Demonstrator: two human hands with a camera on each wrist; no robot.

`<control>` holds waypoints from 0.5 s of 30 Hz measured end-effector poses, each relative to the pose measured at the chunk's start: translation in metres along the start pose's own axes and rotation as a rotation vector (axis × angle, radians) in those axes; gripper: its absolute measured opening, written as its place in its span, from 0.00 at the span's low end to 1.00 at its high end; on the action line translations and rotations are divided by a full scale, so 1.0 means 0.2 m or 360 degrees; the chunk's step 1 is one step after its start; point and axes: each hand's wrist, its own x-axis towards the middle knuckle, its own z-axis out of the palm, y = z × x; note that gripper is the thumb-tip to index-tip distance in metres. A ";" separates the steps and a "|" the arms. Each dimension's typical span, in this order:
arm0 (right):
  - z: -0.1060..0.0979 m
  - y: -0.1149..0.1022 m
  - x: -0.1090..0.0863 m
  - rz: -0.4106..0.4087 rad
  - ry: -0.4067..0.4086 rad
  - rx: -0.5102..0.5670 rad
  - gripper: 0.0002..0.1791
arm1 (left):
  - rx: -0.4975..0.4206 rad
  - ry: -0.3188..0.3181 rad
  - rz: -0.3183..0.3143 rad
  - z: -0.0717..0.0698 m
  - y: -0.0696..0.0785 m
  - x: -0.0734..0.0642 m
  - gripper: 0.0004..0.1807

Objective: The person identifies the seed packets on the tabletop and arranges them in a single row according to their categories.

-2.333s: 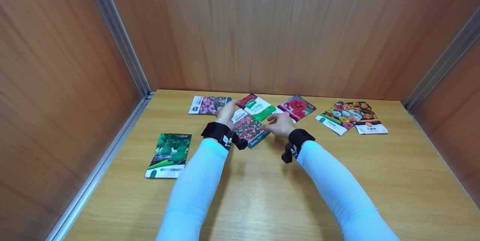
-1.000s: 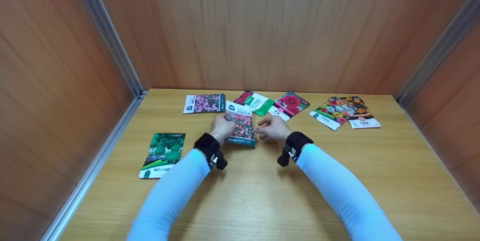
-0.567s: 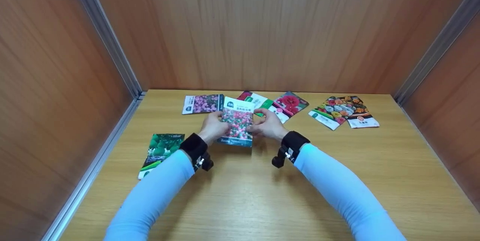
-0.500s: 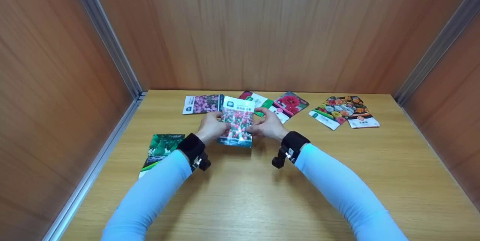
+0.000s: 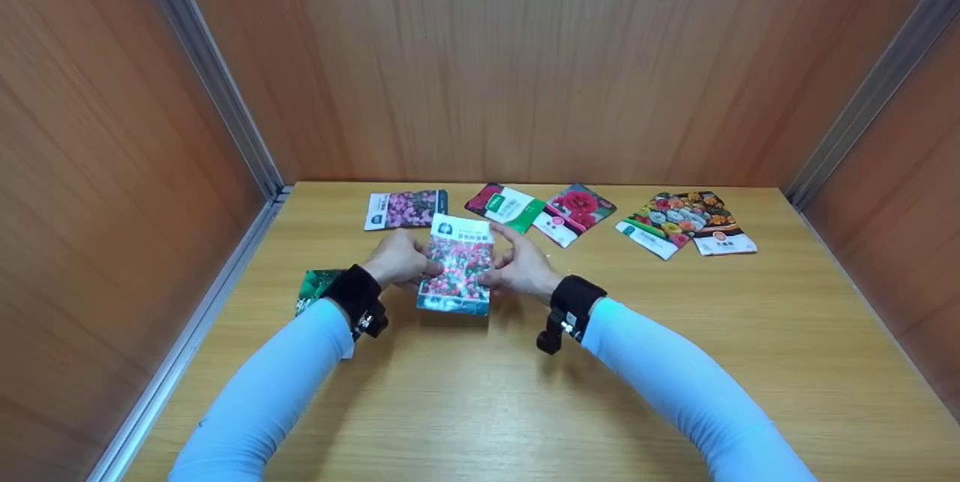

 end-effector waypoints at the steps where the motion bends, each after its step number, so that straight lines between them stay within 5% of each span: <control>1: 0.01 0.00 0.00 -0.0006 -0.0010 -0.0022 0.50 | 0.0018 -0.0010 0.0007 0.00 -0.01 0.00 0.10; 5: 0.05 0.01 -0.03 0.0012 -0.0083 -0.0098 0.39 | 0.0093 -0.0048 -0.0028 -0.02 -0.04 0.00 0.11; 15: 0.15 0.02 -0.06 0.0014 -0.0179 -0.0206 0.31 | 0.0171 -0.0127 -0.0074 -0.06 -0.14 -0.02 0.08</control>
